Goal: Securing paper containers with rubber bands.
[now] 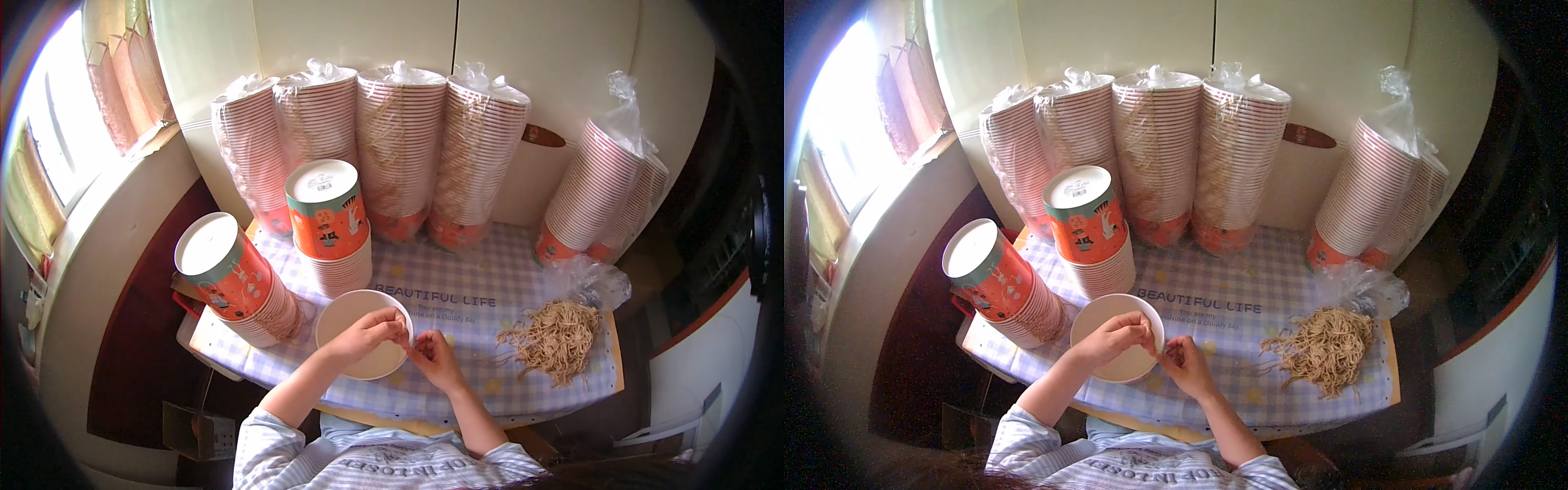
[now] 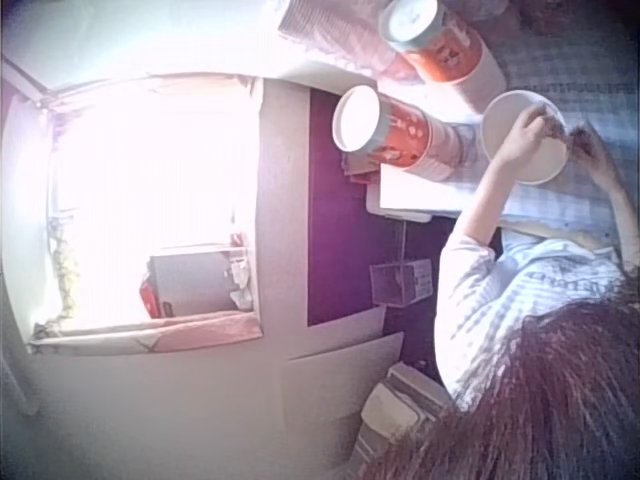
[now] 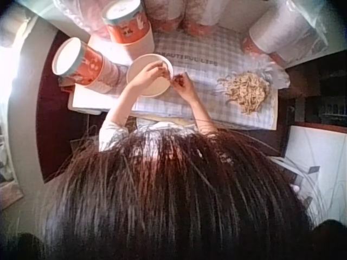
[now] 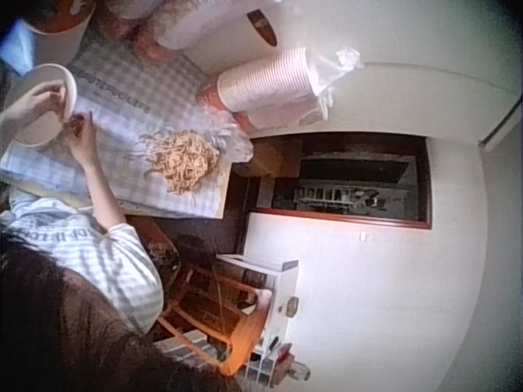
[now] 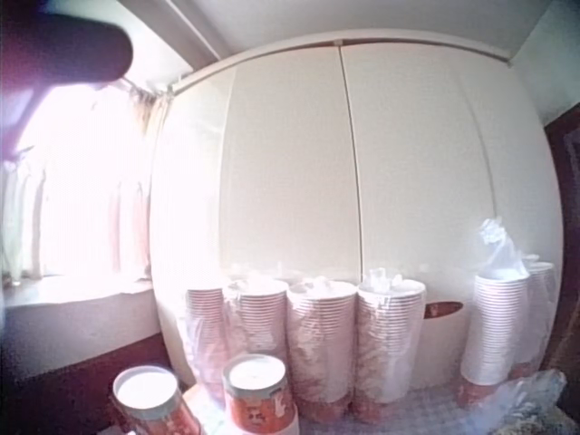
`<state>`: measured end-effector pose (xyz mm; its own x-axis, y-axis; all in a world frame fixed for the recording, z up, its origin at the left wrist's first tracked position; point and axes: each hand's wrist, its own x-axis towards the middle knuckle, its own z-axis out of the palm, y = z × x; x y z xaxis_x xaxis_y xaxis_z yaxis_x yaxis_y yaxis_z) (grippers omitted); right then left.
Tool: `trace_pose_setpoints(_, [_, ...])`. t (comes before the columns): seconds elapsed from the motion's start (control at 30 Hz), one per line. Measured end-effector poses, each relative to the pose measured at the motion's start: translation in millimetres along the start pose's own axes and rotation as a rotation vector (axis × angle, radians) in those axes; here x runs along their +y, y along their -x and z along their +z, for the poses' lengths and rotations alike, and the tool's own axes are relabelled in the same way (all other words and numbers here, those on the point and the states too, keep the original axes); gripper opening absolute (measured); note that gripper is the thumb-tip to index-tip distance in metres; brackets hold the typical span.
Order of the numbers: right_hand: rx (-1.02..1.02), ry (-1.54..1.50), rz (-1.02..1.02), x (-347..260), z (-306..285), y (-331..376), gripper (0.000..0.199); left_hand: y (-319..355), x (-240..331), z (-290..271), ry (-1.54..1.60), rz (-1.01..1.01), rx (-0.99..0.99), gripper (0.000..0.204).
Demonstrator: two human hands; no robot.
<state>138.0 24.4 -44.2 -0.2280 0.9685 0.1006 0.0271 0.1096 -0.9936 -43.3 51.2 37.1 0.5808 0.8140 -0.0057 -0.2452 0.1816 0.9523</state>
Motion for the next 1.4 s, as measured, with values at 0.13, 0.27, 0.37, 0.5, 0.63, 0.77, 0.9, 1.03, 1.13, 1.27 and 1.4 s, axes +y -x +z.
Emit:
trace_pose_setpoints(0.13, [0.015,-0.019,-0.025,-19.8,-1.2,6.2,0.021,-1.1,-6.5,-9.6,0.01,-0.062,0.008,0.018])
trace_pose_setpoints(0.27, [0.01,-0.074,-0.12,-36.2,-9.3,8.8,0.014,-3.0,-5.2,-3.9,-0.163,-0.069,-0.017,0.016])
trace_pose_setpoints(0.37, [-0.05,-0.014,-0.09,-54.9,-14.5,9.6,0.01,-2.6,-6.7,-3.1,-0.206,-0.04,-0.025,0.016])
trace_pose_setpoints(0.5, [-0.065,0.079,-0.262,-65.0,-11.5,1.3,0.006,-2.4,-5.2,2.2,-0.277,0.023,-0.068,0.015])
trace_pose_setpoints(0.63, [-0.104,0.072,-0.284,-74.1,-6.2,-5.1,0.007,-2.9,-8.3,-2.1,-0.415,0.031,-0.118,0.012])
trace_pose_setpoints(0.77, [-0.106,0.208,-0.439,-75.9,-13.0,-12.7,0.01,-1.7,-10.7,-4.6,-0.365,-0.003,-0.13,0.012])
trace_pose_setpoints(0.9, [0.016,0.461,-0.529,-81.0,-14.3,-10.0,0.011,0.1,-8.1,-2.4,-0.208,-0.027,-0.079,0.011])
trace_pose_setpoints(1.03, [0.124,0.625,-0.54,-83.0,-11.1,-9.0,0.011,-0.5,-5.3,-0.6,-0.181,-0.027,-0.083,0.011])
trace_pose_setpoints(1.13, [0.117,0.714,-0.606,-79.7,-11.7,-10.2,0.011,-1.0,-6.8,-1.5,-0.153,-0.009,-0.09,0.011])
trace_pose_setpoints(1.27, [0.142,0.726,-0.574,-73.9,-10.4,-9.9,0.01,-2.7,-10.2,-2.8,-0.137,0.018,-0.077,0.013])
trace_pose_setpoints(1.4, [0.2,0.665,-0.537,-73.7,-9.7,-6.0,0.008,-3.4,-13.5,-4.1,-0.173,0.029,0.01,0.013])
